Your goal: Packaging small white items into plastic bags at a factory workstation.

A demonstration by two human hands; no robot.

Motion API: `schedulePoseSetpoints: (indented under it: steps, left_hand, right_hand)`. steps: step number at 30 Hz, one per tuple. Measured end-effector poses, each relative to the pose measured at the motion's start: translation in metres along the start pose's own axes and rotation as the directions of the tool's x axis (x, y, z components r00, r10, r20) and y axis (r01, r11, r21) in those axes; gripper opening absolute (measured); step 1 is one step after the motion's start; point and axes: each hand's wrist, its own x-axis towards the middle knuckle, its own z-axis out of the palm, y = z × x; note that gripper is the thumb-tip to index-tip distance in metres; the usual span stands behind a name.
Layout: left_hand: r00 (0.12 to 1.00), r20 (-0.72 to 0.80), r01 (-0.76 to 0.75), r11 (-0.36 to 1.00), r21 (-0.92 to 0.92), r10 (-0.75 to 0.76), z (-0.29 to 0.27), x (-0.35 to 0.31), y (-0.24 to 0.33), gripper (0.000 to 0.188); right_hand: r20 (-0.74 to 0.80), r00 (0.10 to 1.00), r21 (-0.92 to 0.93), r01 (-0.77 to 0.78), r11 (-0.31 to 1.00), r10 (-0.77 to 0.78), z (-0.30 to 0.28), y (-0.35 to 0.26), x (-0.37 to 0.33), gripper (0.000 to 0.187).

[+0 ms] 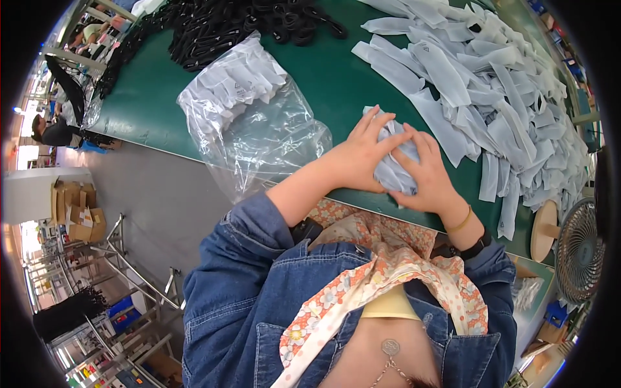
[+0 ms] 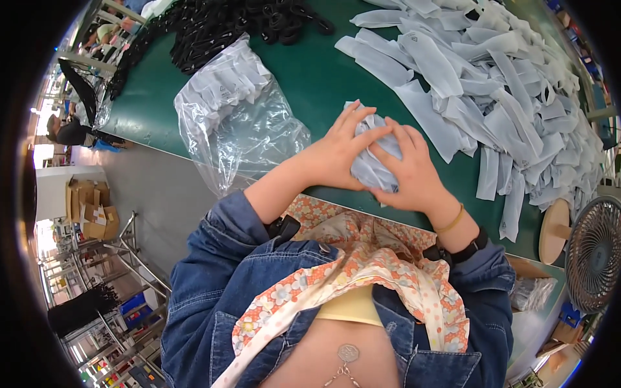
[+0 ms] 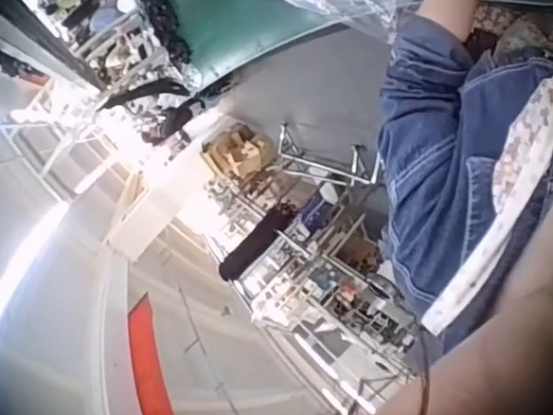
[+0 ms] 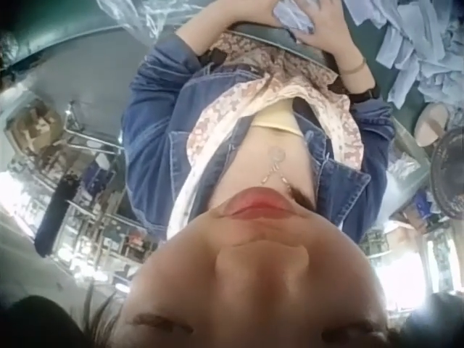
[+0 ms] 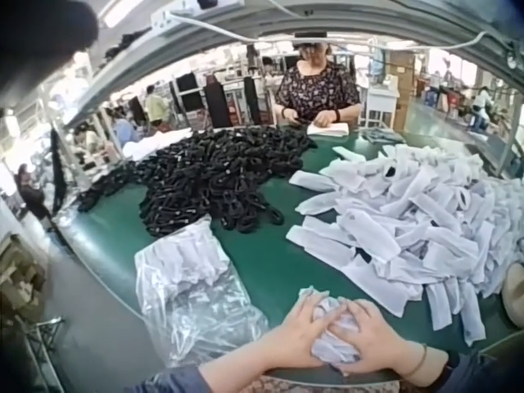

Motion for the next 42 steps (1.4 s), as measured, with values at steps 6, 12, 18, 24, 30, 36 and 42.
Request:
schedulePoseSetpoints:
  steps: [6,12,18,24,30,36,42]
  left_hand:
    - [0.996,-0.087,0.030,0.999,-0.020,-0.032,0.003,0.005,-0.014,0.082]
    - [0.986,-0.165,0.021,0.999,0.025,-0.017,0.007,-0.004,-0.012,0.080]
    - [0.965,-0.256,0.104,0.973,0.205,-0.049,-0.054,-0.043,0.030,0.078]
    - [0.806,-0.499,0.582,0.587,0.563,-0.320,-0.084,-0.155,0.030,0.054]
    - [0.753,-0.546,0.595,0.735,0.325,-0.368,-0.100,-0.162,0.011,0.031]
    - [0.834,-0.522,0.464,0.741,0.485,-0.180,-0.116,-0.124,0.024,0.029]
    - [0.831,-0.542,0.429,0.766,0.480,-0.125,-0.125,-0.122,0.020,0.031]
  right_hand:
    - [0.072,0.997,0.048,0.029,0.998,-0.032,-0.002,0.011,0.016,0.065]
    - [0.154,0.984,-0.009,0.088,0.996,-0.085,-0.007,0.005,0.023,0.066]
    - [0.140,0.987,0.042,0.076,0.996,-0.081,0.000,-0.002,0.020,0.067]
    - [0.046,0.989,0.447,-0.148,0.882,0.142,-0.002,0.001,0.019,0.071]
    - [0.010,0.912,0.373,0.378,0.848,-0.411,0.016,-0.088,0.073,0.072]
    - [-0.115,0.953,0.223,-0.251,0.942,0.281,0.090,-0.103,0.150,0.063]
    - [-0.416,0.904,0.014,0.119,0.993,-0.102,0.124,-0.114,0.225,0.057]
